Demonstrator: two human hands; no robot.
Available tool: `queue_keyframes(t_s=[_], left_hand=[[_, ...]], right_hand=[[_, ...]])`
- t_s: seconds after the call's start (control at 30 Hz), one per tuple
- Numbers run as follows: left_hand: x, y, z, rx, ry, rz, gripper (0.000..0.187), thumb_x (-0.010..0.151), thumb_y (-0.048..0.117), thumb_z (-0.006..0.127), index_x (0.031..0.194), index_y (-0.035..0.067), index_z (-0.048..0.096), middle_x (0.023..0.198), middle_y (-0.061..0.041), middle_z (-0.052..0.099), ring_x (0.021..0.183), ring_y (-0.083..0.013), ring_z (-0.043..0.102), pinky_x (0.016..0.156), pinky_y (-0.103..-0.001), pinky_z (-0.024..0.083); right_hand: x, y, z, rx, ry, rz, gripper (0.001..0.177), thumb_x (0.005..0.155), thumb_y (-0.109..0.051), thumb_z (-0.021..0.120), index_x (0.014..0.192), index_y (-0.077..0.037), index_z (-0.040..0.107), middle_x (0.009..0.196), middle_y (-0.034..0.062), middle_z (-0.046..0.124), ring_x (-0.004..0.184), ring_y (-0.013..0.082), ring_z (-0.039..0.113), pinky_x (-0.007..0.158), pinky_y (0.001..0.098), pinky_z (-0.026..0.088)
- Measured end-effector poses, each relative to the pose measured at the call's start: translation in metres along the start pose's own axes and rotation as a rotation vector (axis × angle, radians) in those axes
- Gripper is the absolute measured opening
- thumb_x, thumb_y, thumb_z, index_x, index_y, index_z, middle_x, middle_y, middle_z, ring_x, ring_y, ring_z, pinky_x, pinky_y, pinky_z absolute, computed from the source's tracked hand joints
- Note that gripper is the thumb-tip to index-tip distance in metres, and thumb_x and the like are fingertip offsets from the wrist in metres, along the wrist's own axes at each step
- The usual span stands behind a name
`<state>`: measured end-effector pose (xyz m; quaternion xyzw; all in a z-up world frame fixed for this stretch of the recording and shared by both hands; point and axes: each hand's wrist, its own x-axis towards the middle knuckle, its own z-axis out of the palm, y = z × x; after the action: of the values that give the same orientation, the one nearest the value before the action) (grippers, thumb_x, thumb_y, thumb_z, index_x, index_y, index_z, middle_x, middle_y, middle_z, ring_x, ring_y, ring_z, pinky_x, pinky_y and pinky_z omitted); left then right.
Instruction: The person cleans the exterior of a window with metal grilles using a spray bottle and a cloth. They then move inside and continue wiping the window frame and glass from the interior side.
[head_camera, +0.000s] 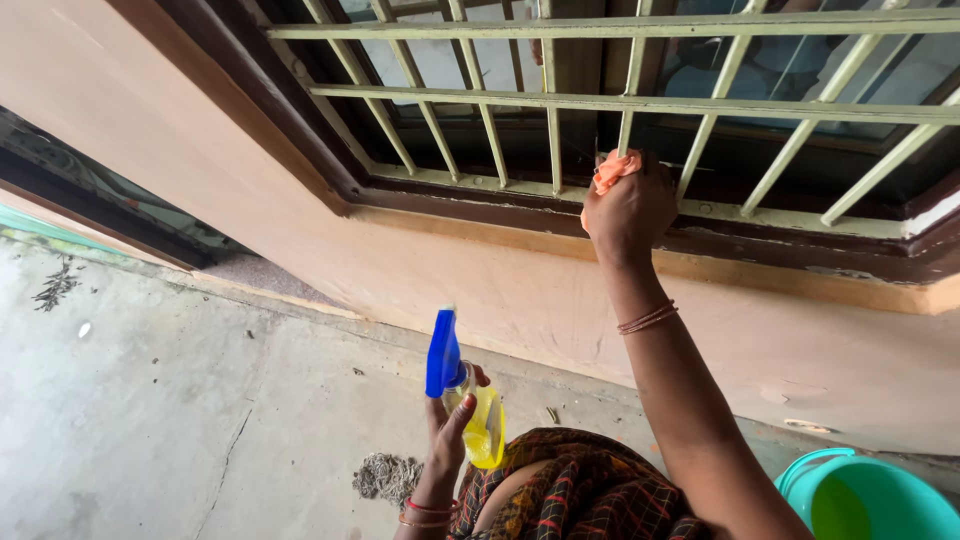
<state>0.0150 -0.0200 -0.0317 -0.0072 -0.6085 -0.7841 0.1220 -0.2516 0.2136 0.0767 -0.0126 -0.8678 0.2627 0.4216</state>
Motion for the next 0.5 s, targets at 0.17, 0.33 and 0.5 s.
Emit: queue_keyframes(t_s=[0.17,0.33,0.5], left_hand=[[0.002,0.011,0.021,-0.051,-0.051,-0.029,0.054,0.09,0.027,0.073,0.135,0.004,0.054,0.116,-0.015,0.065,0.11,-0.0267,0.063,0.091,-0.044,0.054],[0.03,0.031,0.061,-0.179,-0.232,-0.07,0.052,0.092,0.028,0.071,0.133,0.002,0.053,0.118,-0.016,0.065,0.105,-0.0257,0.063,0.087,-0.042,0.053],[0.096,0.055,0.13,-0.156,-0.455,0.029,0.049,0.099,0.037,0.064,0.124,-0.005,0.064,0.122,-0.015,0.069,0.107,-0.0205,0.062,0.1,-0.038,0.048]], right_hand=[[0.003,-0.007,-0.025,0.106,0.047,-0.208,0.06,0.079,-0.023,0.084,0.121,0.005,0.053,0.108,0.0213,0.063,0.099,0.0388,0.065,0.089,0.0469,0.053],[0.015,0.019,-0.05,0.478,-0.129,-0.435,0.09,0.067,-0.007,0.069,0.139,0.019,0.022,0.124,0.0324,0.052,0.116,0.0516,0.057,0.103,0.0586,0.039],[0.01,0.023,-0.06,0.843,-0.49,0.056,0.069,0.081,0.004,0.059,0.142,-0.003,0.028,0.12,0.0228,0.058,0.102,0.0448,0.064,0.081,0.0442,0.055]])
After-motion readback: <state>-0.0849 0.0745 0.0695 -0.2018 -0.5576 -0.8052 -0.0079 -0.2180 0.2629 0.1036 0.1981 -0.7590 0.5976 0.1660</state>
